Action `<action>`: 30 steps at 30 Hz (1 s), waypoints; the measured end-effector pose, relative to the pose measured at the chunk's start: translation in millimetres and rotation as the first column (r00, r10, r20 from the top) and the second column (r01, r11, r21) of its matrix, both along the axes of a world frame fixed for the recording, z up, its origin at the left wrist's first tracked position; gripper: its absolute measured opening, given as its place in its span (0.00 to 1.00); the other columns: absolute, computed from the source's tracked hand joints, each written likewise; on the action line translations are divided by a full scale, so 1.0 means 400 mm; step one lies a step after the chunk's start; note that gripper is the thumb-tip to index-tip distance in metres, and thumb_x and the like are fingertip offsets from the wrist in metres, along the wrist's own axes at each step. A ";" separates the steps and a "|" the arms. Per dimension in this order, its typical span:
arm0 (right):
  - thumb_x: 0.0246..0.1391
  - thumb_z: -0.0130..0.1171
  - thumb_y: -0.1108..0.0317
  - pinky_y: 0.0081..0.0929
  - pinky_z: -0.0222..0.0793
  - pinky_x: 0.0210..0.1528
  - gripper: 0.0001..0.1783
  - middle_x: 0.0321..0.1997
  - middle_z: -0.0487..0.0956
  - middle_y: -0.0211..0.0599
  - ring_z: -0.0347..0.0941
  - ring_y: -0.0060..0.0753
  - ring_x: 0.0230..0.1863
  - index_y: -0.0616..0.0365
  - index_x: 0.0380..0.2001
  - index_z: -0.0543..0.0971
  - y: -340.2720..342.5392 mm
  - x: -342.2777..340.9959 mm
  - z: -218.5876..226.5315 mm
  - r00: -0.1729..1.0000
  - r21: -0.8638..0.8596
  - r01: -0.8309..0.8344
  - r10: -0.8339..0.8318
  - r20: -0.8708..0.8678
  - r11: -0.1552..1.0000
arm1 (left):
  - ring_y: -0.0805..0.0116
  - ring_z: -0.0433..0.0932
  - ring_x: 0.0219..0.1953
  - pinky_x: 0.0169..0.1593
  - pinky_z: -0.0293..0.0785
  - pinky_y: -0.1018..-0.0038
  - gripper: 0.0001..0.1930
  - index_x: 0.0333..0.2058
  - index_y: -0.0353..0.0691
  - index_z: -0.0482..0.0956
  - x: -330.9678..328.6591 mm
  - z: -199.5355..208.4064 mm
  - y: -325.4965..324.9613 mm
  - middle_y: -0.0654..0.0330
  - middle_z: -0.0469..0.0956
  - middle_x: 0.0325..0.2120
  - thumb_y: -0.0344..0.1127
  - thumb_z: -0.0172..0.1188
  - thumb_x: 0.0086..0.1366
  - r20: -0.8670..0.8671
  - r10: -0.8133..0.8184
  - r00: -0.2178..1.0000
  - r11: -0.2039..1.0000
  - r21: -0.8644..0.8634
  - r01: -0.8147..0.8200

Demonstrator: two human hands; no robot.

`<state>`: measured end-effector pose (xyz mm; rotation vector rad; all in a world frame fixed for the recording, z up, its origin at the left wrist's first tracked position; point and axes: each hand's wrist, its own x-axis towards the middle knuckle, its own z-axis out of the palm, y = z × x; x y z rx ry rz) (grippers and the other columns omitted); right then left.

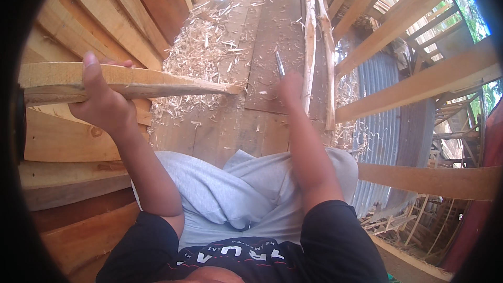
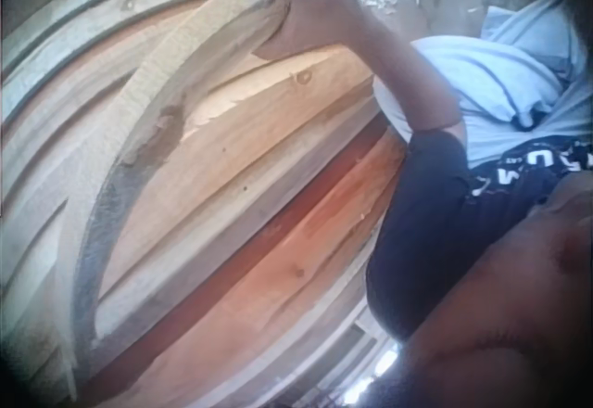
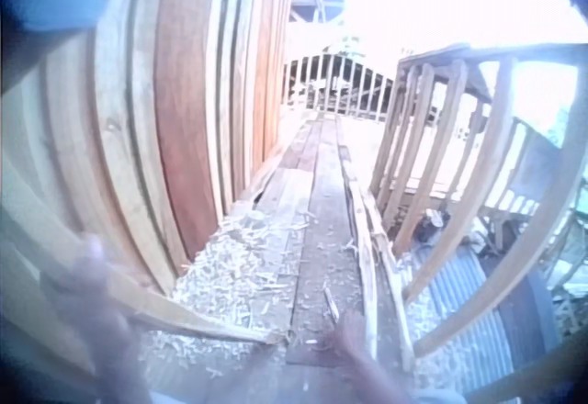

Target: The person is carving a piece of wood using a chisel. They hold the wood with their left hand and use the chisel with their right hand to remove shavings, shaping the wood.

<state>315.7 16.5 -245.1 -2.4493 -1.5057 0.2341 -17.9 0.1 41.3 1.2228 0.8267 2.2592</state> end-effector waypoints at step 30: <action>0.50 0.66 0.70 0.28 0.74 0.46 0.21 0.45 0.83 0.43 0.80 0.32 0.42 0.61 0.49 0.80 0.208 -0.267 -0.006 0.717 0.298 -0.176 0.330 -0.614 0.938 | 0.70 0.73 0.15 0.21 0.78 0.70 0.10 0.35 0.28 0.74 -0.063 0.047 -0.035 0.56 0.75 0.21 0.28 0.63 0.56 -0.036 -0.090 0.995 0.995 -0.040 0.088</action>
